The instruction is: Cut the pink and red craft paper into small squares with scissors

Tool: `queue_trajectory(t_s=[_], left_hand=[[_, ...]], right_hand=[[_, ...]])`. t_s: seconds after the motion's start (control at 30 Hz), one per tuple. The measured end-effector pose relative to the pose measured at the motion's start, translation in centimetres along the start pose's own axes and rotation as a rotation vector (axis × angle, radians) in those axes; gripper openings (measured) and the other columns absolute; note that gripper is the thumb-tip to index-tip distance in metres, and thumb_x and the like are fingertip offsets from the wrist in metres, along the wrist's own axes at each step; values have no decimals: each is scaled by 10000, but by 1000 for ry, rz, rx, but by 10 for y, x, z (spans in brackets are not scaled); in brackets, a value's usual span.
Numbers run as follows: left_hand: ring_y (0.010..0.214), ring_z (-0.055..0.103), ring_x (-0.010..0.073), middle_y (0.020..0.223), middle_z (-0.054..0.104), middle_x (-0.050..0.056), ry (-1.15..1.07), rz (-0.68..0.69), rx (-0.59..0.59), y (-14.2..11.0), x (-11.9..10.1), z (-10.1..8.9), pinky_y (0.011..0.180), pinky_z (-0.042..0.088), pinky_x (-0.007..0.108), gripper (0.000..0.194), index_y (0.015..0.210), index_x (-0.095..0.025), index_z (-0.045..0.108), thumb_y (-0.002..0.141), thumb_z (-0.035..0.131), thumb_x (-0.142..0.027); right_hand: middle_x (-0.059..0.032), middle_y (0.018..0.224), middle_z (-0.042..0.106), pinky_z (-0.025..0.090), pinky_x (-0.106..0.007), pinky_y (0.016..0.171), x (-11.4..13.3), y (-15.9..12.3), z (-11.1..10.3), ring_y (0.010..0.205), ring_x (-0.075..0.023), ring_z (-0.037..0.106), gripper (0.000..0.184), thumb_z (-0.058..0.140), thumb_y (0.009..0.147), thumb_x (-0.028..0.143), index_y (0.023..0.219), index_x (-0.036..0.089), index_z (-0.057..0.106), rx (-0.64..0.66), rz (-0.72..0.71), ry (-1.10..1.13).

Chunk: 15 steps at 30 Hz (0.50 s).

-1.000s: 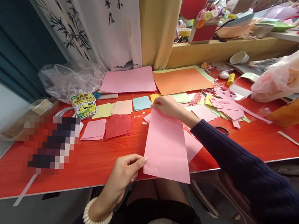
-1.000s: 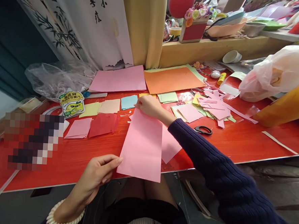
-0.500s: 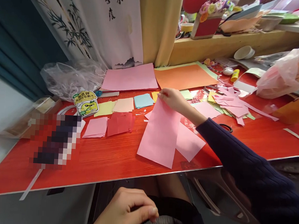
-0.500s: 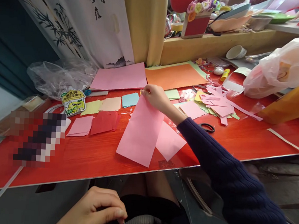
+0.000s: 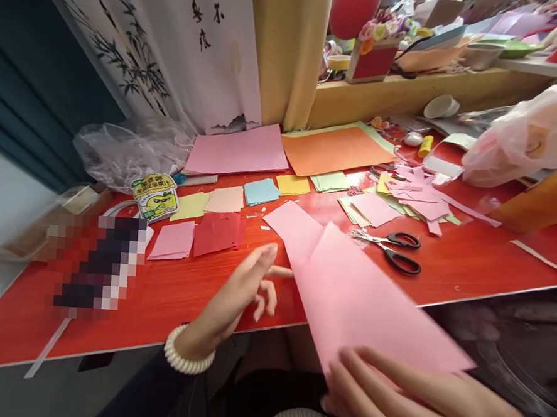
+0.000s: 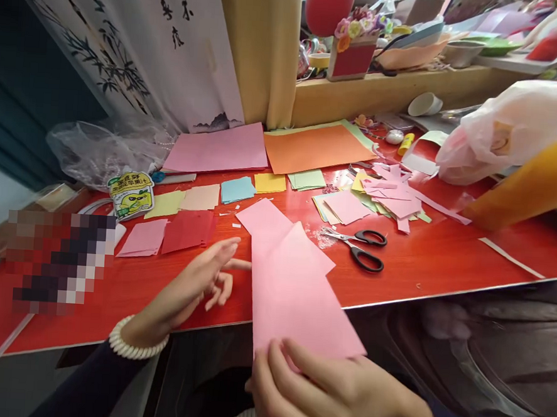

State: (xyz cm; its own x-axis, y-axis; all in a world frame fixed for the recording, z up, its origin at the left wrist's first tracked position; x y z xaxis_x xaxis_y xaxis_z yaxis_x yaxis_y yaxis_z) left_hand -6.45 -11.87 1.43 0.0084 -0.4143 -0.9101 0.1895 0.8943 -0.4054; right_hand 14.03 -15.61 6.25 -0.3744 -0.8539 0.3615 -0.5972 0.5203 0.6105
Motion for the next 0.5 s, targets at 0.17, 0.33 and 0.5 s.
queue_trajectory(t_s=[0.17,0.33,0.5], left_hand=[[352,308,20,671,548,-42,82,25,-31,29,5,2,312,206,155,673,1317,-175,356,756,654,-395],[374,295,24,539,437,-71,216,146,-44,37,1,5,350,191,172,309,858,-121,577,734,663,-391],[433,314,30,616,520,-40,161,307,-54,35,-8,2,399,238,186,238,835,-143,625,753,667,-363]], right_hand=[[-58,840,743,570,-269,642,11,-46,53,717,-167,684,354,396,854,62,814,181,727,190,-422,-218],[-98,973,720,570,-355,758,-3,-59,57,889,-226,678,199,585,833,240,1004,202,679,82,-128,9],[-116,1160,630,520,-449,869,-44,-24,19,1081,-298,590,385,636,789,399,1157,301,585,-324,510,100]])
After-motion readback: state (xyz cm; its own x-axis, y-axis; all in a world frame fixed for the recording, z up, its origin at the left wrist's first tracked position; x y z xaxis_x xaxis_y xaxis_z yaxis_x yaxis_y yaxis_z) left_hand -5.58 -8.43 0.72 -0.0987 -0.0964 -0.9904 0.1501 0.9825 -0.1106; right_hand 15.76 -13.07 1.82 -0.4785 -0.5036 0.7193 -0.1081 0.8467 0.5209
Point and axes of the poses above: each hand's wrist, its own y-axis towards the middle knuckle, its own z-axis out of the palm, x = y × z, the point moved 2 cm from there along y, towards the middle knuckle
